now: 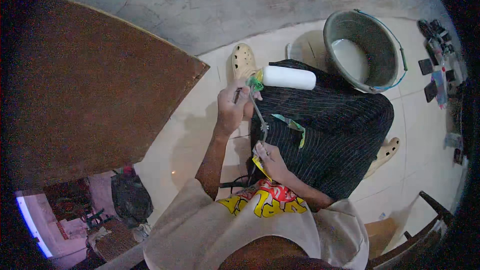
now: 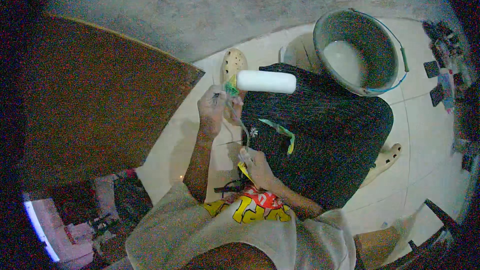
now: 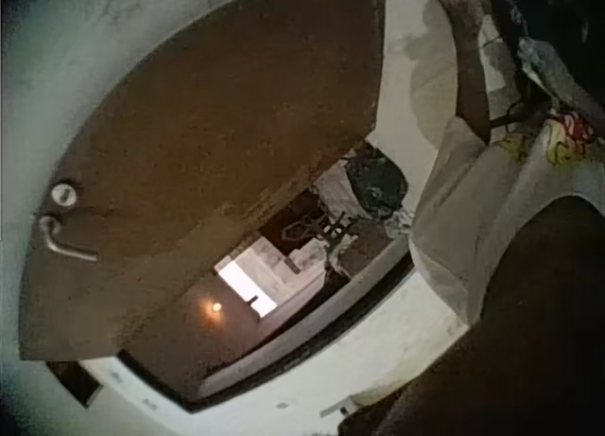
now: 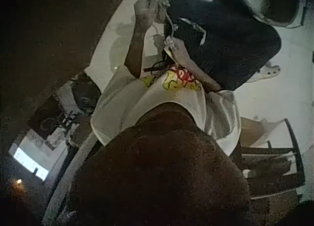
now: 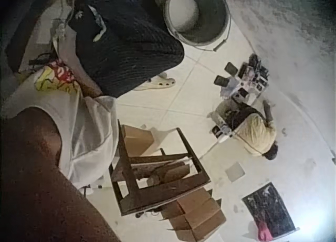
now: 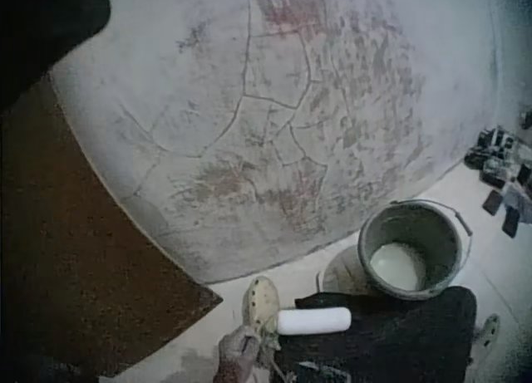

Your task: The person peels dried or excess material from a small paint roller by hand while sitting on the floor.

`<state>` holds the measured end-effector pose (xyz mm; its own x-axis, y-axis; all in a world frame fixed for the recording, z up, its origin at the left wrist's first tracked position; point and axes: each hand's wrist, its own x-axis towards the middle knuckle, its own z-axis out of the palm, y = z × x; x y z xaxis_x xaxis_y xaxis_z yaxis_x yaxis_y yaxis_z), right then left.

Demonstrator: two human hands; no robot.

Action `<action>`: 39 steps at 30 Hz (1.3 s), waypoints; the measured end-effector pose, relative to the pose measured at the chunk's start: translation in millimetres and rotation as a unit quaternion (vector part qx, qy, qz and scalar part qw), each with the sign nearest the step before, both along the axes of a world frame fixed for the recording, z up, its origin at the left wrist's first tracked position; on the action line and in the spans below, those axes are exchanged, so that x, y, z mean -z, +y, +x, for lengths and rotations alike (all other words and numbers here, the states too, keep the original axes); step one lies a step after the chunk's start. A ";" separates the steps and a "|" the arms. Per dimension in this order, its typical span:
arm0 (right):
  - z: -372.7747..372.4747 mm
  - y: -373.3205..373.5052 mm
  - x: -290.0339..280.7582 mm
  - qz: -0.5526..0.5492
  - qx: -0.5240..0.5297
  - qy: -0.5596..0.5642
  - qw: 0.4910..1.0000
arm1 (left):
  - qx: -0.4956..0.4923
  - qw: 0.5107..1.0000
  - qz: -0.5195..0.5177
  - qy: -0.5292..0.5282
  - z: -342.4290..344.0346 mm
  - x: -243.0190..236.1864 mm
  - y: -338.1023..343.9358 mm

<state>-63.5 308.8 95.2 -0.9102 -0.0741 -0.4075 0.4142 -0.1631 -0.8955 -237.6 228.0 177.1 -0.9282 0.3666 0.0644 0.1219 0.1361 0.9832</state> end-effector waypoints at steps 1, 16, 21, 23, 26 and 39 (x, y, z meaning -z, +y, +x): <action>-0.1 -0.1 1.6 -0.001 0.000 0.001 1.000 | 0.038 0.998 -0.036 0.024 -1.9 -5.9 -2.8; -3.6 6.5 -11.3 -0.008 -0.021 0.148 0.989 | 0.149 0.958 -0.194 0.150 -51.2 -79.5 -5.0; -5.3 6.4 -18.7 -0.002 0.022 0.148 0.989 | 0.183 0.951 -0.154 0.196 -52.6 -84.2 7.4; -2.0 6.0 -15.2 -0.001 0.041 0.130 0.991 | 0.091 0.962 -0.137 0.216 -37.7 -72.3 13.4; 5.3 -1.9 4.8 0.002 0.063 0.105 0.993 | -0.029 0.969 -0.133 0.207 -16.5 -45.9 16.7; 5.2 0.2 -3.1 -0.010 0.054 0.099 0.994 | -0.015 0.913 -0.210 0.349 -9.2 -22.0 -5.4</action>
